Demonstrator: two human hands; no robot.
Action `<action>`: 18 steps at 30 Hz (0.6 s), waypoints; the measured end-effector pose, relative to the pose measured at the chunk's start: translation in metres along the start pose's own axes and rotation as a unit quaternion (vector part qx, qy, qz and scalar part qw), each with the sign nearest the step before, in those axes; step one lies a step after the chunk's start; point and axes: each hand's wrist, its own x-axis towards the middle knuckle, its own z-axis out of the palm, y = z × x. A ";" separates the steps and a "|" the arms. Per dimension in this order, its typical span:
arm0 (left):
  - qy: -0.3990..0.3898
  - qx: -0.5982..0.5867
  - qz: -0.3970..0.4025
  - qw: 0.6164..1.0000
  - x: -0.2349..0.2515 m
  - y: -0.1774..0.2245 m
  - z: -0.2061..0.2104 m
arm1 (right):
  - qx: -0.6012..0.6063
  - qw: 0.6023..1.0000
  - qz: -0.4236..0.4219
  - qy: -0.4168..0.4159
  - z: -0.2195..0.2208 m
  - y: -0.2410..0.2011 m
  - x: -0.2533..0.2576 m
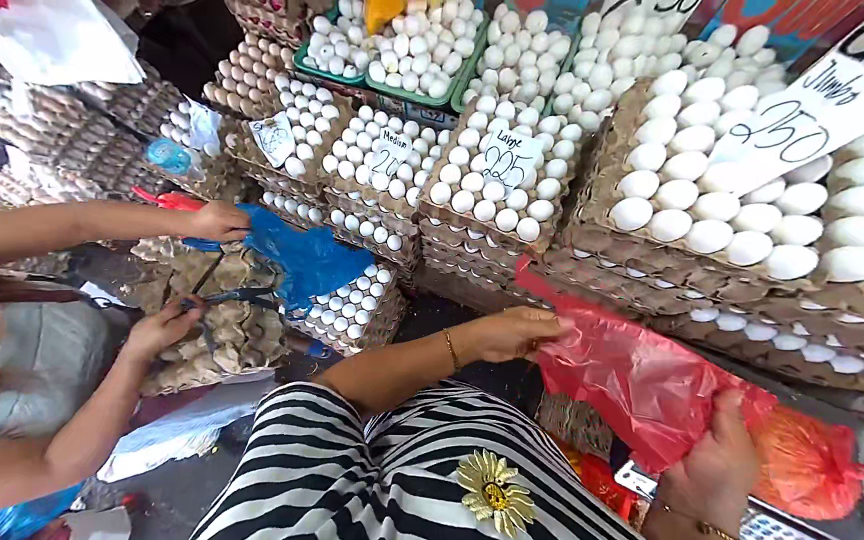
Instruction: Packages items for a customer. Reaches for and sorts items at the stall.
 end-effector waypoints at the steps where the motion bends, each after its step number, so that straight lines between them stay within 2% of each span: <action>1: 0.008 0.010 0.000 1.000 0.001 0.002 0.002 | -0.006 1.000 0.008 0.010 0.004 0.003 0.000; 7: -0.004 0.101 -0.023 0.995 -0.006 0.017 -0.015 | -0.019 0.998 0.044 0.031 -0.003 0.019 -0.002; 10: -0.022 0.095 -0.028 0.995 -0.004 0.019 -0.018 | -0.113 0.991 0.058 0.033 -0.017 0.034 -0.002; 14: -0.045 0.065 0.002 0.997 0.006 0.012 -0.010 | -0.371 0.926 -0.062 0.022 -0.032 0.048 -0.008; 16: -0.040 0.069 -0.005 0.997 0.011 0.004 0.000 | -0.407 0.905 -0.119 0.027 -0.025 0.043 -0.015; 18: -0.034 0.074 -0.018 0.997 0.017 -0.005 0.010 | -0.369 0.917 -0.154 -0.011 -0.010 0.034 -0.024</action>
